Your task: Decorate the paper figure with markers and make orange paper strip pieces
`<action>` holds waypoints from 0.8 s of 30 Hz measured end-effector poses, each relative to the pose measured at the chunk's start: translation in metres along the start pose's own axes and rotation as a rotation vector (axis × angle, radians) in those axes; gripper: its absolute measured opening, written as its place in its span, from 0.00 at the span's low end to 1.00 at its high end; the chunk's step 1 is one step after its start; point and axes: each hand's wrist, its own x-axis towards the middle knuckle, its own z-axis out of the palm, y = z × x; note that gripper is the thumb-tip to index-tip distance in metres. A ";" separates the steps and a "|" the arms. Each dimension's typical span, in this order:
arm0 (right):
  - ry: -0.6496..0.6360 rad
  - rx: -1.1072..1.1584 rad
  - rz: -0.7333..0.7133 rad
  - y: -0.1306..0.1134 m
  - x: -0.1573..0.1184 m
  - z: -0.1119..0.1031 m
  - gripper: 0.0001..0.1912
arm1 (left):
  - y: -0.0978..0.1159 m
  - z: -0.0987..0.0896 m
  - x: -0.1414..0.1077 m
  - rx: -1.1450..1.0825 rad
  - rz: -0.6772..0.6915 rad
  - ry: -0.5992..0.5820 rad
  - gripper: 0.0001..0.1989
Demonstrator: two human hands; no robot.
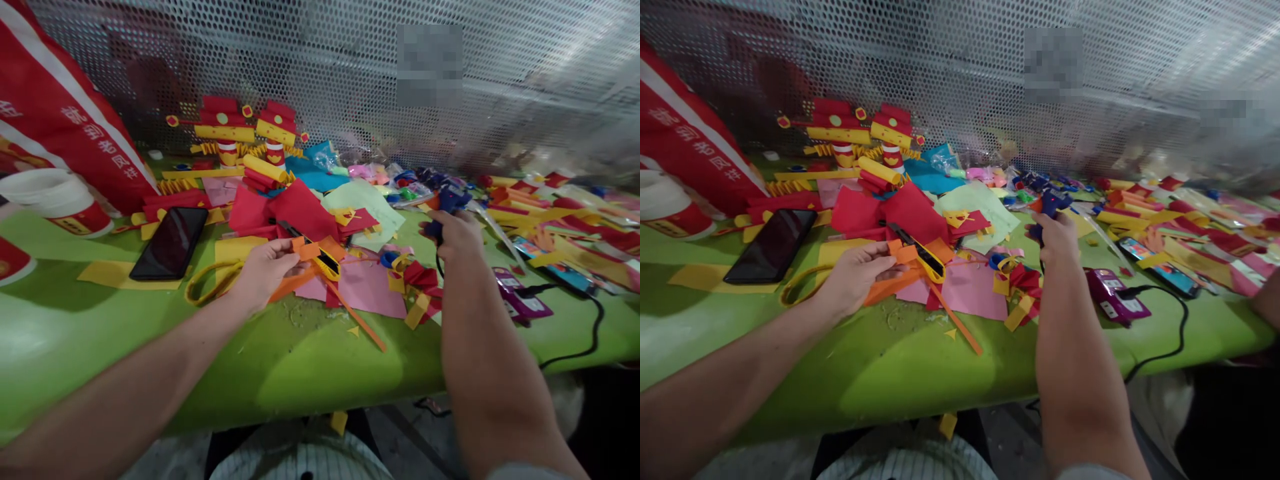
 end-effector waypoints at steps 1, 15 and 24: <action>0.015 0.019 -0.017 -0.007 -0.006 0.003 0.11 | 0.000 0.000 0.000 -0.003 0.001 0.000 0.07; -0.422 -0.118 -0.160 -0.018 -0.080 0.032 0.14 | 0.001 -0.007 0.004 -0.055 0.113 -0.037 0.08; -0.729 -0.218 -0.307 -0.029 -0.103 0.040 0.13 | 0.000 -0.013 0.008 0.030 0.154 -0.052 0.10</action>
